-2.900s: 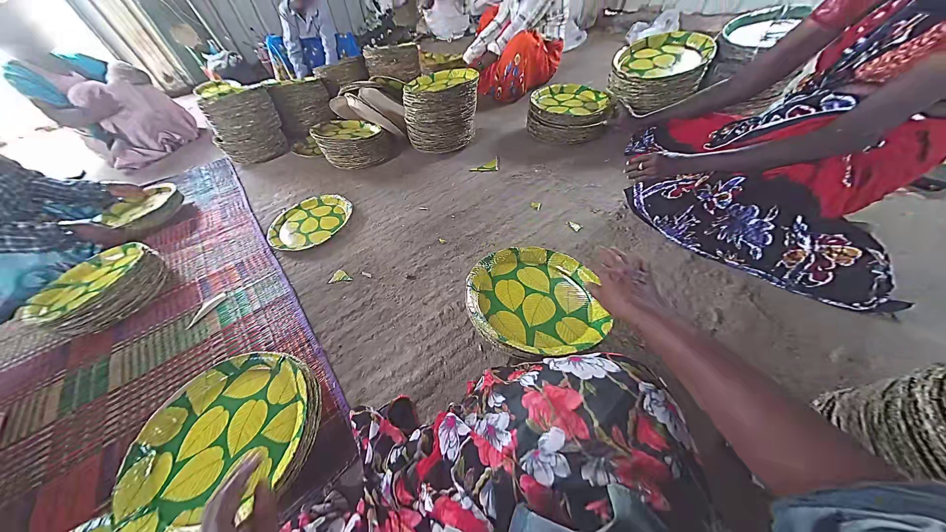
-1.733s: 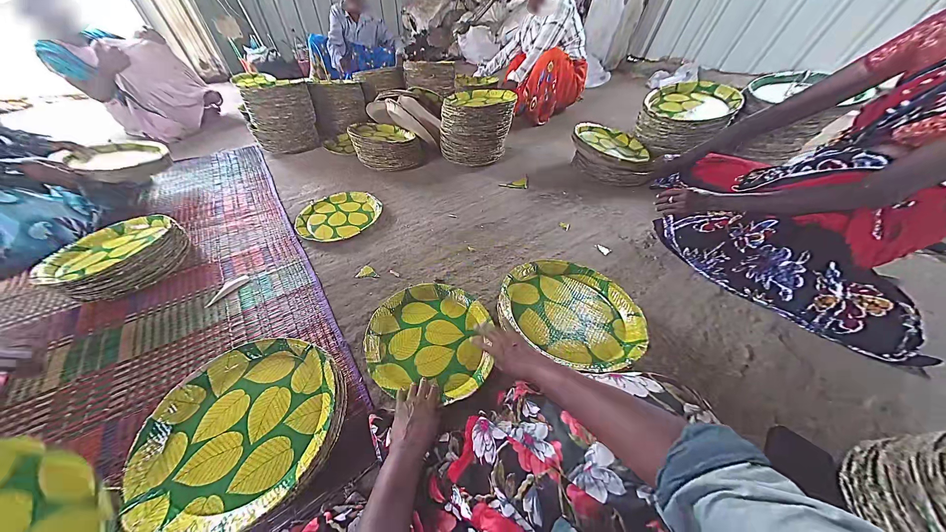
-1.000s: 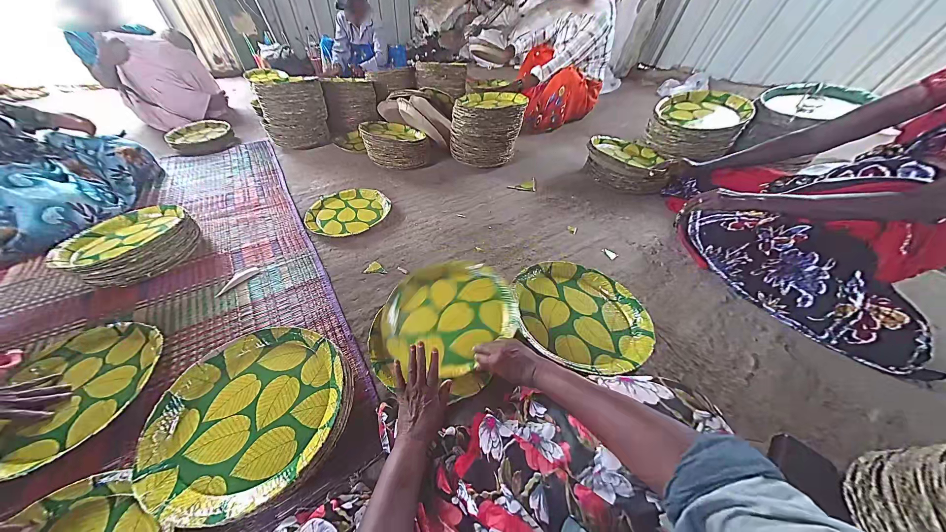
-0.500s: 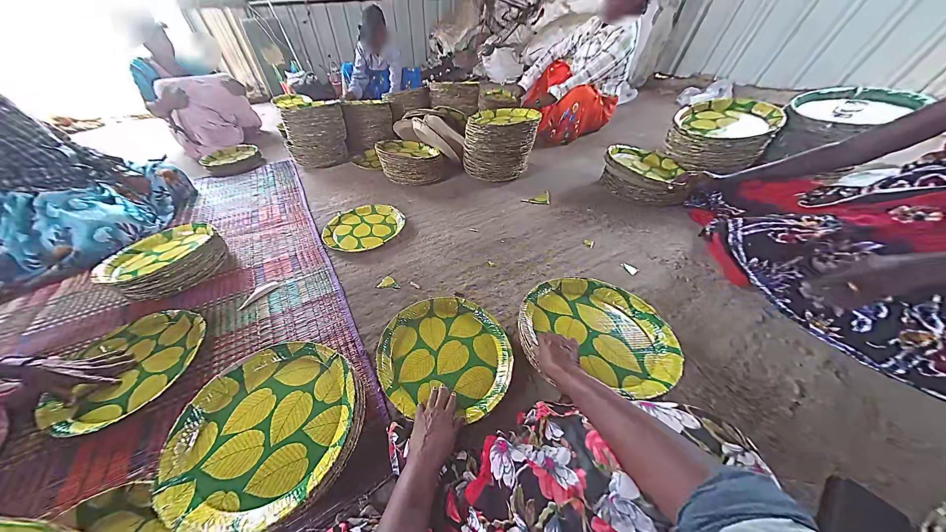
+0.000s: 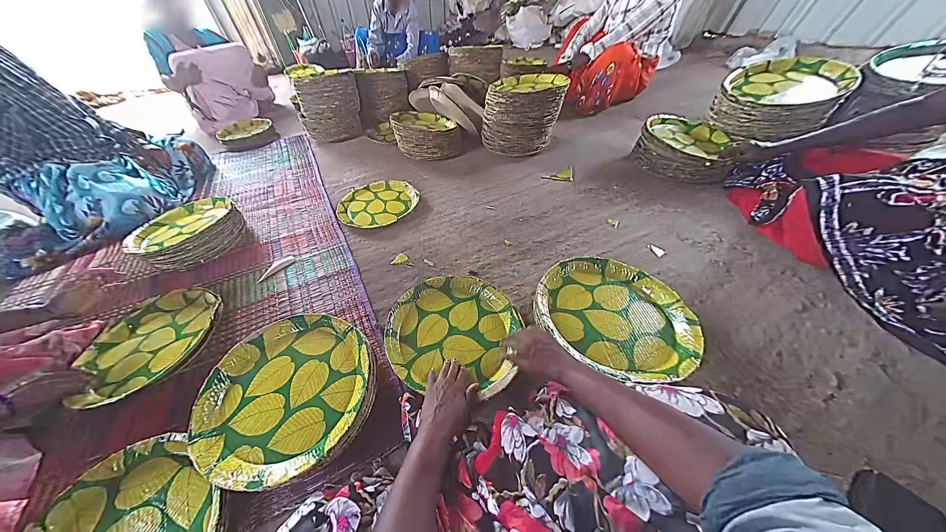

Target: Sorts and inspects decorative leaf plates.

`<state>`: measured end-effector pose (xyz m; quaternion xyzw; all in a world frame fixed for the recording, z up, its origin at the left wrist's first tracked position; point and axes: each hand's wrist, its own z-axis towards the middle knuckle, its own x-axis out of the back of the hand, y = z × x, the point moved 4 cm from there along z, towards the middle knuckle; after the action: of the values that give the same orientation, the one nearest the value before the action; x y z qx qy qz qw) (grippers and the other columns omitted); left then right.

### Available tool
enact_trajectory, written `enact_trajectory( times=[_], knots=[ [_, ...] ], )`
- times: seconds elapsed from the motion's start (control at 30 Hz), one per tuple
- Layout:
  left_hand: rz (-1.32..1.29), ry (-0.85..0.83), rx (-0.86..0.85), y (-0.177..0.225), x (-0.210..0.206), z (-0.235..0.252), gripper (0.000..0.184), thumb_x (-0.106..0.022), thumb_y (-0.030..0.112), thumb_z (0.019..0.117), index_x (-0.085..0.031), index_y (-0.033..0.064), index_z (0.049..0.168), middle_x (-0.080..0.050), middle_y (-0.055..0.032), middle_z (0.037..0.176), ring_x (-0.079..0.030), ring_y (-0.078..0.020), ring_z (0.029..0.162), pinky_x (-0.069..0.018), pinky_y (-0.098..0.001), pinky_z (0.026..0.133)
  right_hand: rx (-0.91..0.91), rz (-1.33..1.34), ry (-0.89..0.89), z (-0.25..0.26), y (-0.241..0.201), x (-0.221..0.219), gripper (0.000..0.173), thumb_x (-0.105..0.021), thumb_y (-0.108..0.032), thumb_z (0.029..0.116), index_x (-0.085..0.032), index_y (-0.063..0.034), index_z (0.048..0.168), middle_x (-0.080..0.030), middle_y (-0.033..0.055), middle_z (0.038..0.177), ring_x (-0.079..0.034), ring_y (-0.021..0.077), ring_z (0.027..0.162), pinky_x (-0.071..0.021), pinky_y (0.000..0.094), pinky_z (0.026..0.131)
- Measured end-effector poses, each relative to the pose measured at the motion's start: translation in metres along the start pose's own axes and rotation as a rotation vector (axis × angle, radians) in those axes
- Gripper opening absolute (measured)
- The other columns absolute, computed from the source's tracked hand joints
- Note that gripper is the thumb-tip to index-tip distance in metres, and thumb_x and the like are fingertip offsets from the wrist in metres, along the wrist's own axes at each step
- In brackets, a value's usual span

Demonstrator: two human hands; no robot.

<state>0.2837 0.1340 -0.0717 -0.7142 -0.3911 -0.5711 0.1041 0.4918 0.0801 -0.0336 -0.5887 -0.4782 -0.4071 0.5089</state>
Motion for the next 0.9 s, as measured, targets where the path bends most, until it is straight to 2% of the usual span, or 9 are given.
enact_trajectory(
  times=[0.1,0.2,0.37,0.47,0.57,0.63,0.77,0.83,0.9],
  knots=[
    [0.018,-0.036,0.014,-0.001,-0.001,0.001,0.061,-0.031,0.045,0.1116,-0.029,0.0124,0.163,-0.017,-0.0079,0.173,-0.012,-0.0268,0.161,-0.0112,-0.059,0.126,-0.531,0.067,0.093,-0.005,0.023,0.031,0.069,-0.058,-0.034,0.1049,-0.035,0.0051,0.157,-0.038,0.0312,0.158,-0.038,0.0465,0.148,-0.0304,0.0669,0.116],
    [0.026,-0.076,0.015,-0.002,-0.006,0.003,0.063,-0.032,0.046,0.1113,-0.021,0.0149,0.166,-0.009,-0.0058,0.175,-0.006,-0.0255,0.161,-0.0089,-0.0605,0.126,-0.792,0.105,-0.052,-0.014,0.043,0.026,0.045,-0.05,-0.014,0.1057,-0.05,0.0112,0.142,-0.047,0.0321,0.15,-0.045,0.045,0.142,-0.038,0.0619,0.112],
    [0.012,-0.064,0.005,-0.002,-0.005,0.006,0.063,-0.031,0.045,0.1115,-0.02,0.015,0.166,-0.007,-0.0066,0.175,-0.003,-0.0259,0.162,-0.0072,-0.0612,0.126,-0.774,0.085,0.164,-0.019,0.045,0.046,0.041,-0.04,-0.024,0.1115,-0.06,0.0028,0.136,-0.057,0.028,0.141,-0.053,0.0428,0.135,-0.0365,0.0627,0.112],
    [-0.01,0.099,-0.041,0.0,0.0,0.003,0.068,-0.035,0.047,0.1098,-0.021,0.0113,0.165,-0.006,-0.0145,0.174,-0.002,-0.0288,0.161,-0.0011,-0.0603,0.127,-0.665,-0.013,0.436,-0.022,0.041,0.058,0.033,-0.047,-0.021,0.11,-0.069,0.0026,0.12,-0.066,0.0271,0.124,-0.06,0.0441,0.122,-0.0436,0.0618,0.1],
    [-0.038,0.158,-0.05,0.0,0.003,0.0,0.069,-0.037,0.047,0.1089,-0.021,0.0103,0.165,-0.006,-0.0149,0.174,-0.002,-0.0296,0.161,-0.0002,-0.0604,0.127,-0.704,0.028,0.329,-0.025,0.032,0.058,0.033,-0.043,-0.018,0.1112,-0.065,0.0038,0.123,-0.064,0.0268,0.127,-0.06,0.0432,0.125,-0.0492,0.0592,0.097],
    [-0.046,0.059,0.004,-0.002,0.001,0.0,0.067,-0.035,0.049,0.1095,-0.025,0.0122,0.165,-0.01,-0.0132,0.174,-0.005,-0.0312,0.161,-0.0075,-0.0605,0.126,-0.725,0.06,0.293,-0.027,0.029,0.058,0.033,-0.041,-0.016,0.1114,-0.064,0.004,0.125,-0.064,0.0259,0.129,-0.059,0.0419,0.128,-0.05,0.0572,0.099],
    [-0.085,0.052,0.039,-0.003,0.001,0.002,0.066,-0.036,0.048,0.1101,-0.025,0.0107,0.164,-0.017,-0.0155,0.172,-0.013,-0.0337,0.16,-0.0163,-0.0622,0.124,-0.313,-0.02,0.745,-0.03,0.018,0.064,0.021,-0.058,-0.005,0.1018,-0.072,0.0077,0.11,-0.07,0.0274,0.115,-0.067,0.0449,0.113,-0.0537,0.0598,0.091],
    [-0.104,0.4,-0.044,-0.002,0.006,-0.003,0.072,-0.043,0.045,0.1069,-0.027,0.0013,0.162,-0.02,-0.027,0.168,-0.018,-0.0417,0.158,-0.0125,-0.0695,0.122,-0.027,-0.058,0.782,-0.029,0.0,0.053,0.019,-0.061,0.001,0.0966,-0.076,0.0026,0.108,-0.074,0.0227,0.112,-0.073,0.0403,0.104,-0.06,0.0552,0.086],
    [-0.024,0.82,-0.143,0.006,0.016,-0.011,0.072,-0.052,0.042,0.1016,-0.044,-0.0102,0.15,-0.037,-0.0387,0.155,-0.034,-0.0542,0.147,-0.0182,-0.0762,0.116,0.236,-0.072,0.57,-0.023,-0.02,0.034,0.024,-0.055,0.001,0.0998,-0.074,0.0014,0.114,-0.074,0.0226,0.111,-0.073,0.0399,0.103,-0.0606,0.0531,0.084]
  ],
)
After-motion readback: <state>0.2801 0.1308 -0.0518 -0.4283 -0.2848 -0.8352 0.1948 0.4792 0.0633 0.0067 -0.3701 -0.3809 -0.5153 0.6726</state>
